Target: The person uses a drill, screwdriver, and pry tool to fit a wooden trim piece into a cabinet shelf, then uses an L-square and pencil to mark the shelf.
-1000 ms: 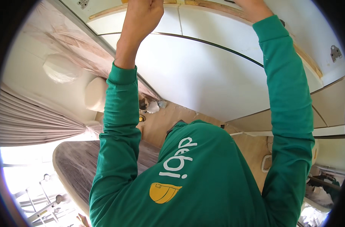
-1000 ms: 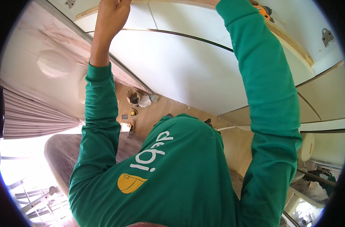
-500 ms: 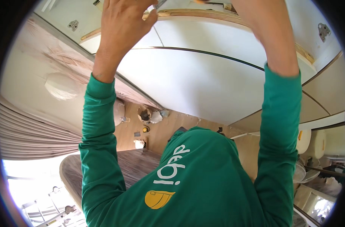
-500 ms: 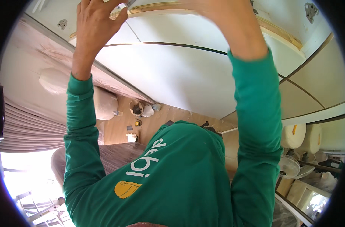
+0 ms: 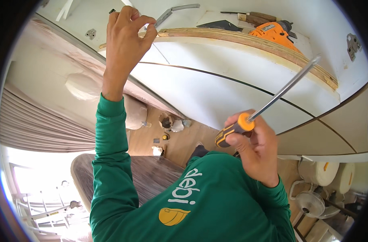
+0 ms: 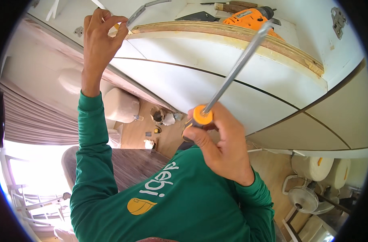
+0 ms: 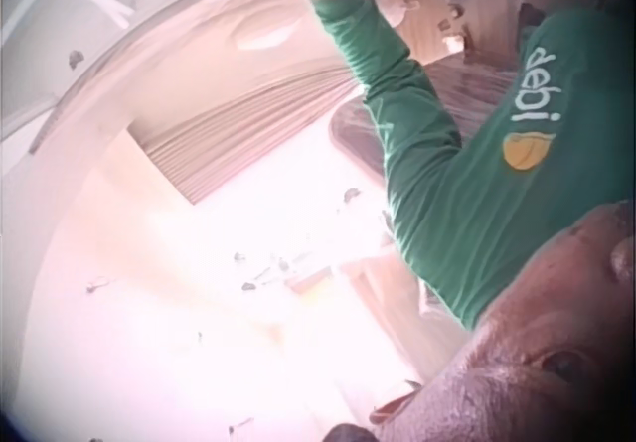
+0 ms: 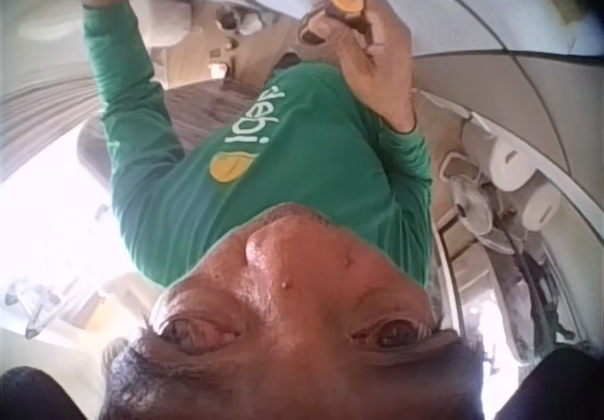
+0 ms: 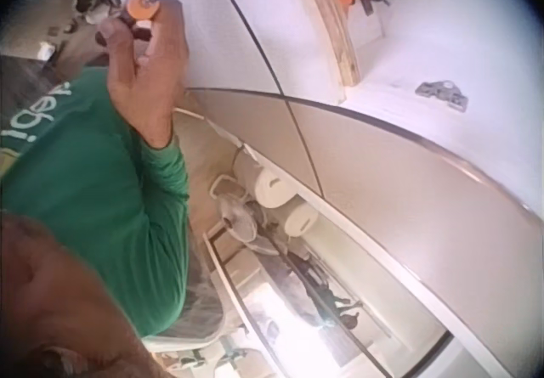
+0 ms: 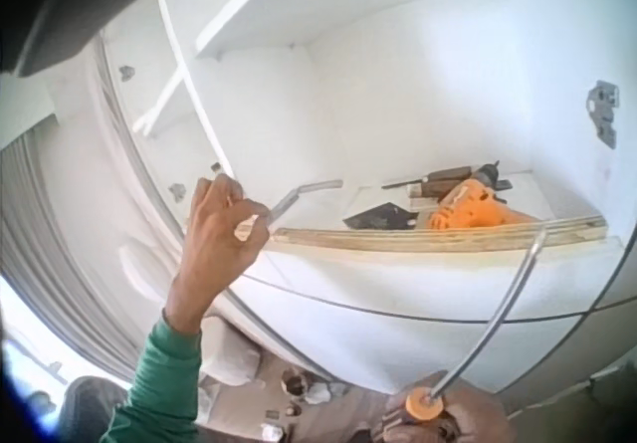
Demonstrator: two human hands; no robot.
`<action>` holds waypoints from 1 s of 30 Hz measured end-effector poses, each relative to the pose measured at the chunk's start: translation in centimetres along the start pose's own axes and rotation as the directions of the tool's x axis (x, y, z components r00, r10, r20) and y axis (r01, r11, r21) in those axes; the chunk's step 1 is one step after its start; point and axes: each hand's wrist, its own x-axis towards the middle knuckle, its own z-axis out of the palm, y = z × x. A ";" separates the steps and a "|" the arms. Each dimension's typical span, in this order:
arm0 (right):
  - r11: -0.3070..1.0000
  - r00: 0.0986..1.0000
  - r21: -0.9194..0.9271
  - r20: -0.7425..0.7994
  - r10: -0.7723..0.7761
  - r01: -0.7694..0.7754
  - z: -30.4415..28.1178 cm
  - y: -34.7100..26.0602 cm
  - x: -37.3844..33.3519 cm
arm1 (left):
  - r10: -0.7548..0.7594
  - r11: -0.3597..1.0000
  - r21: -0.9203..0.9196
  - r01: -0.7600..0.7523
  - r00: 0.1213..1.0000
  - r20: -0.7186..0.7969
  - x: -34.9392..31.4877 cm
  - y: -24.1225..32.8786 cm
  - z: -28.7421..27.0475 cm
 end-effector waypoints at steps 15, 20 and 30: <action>0.975 0.900 -0.163 0.386 0.202 -0.150 -2.4 1.8 -2.1 | -0.083 0.994 -0.068 0.087 0.995 0.058 -0.1 1.2 -0.4; 0.984 0.906 -0.088 0.386 0.175 -0.152 -2.9 2.2 -2.0 | -0.103 0.989 -0.090 0.113 0.989 0.110 0.6 1.2 -0.6; 0.986 0.871 -0.073 0.462 0.167 -0.150 -1.8 4.2 -2.5 | -0.208 0.961 -0.150 0.233 0.964 0.166 1.1 1.5 -0.7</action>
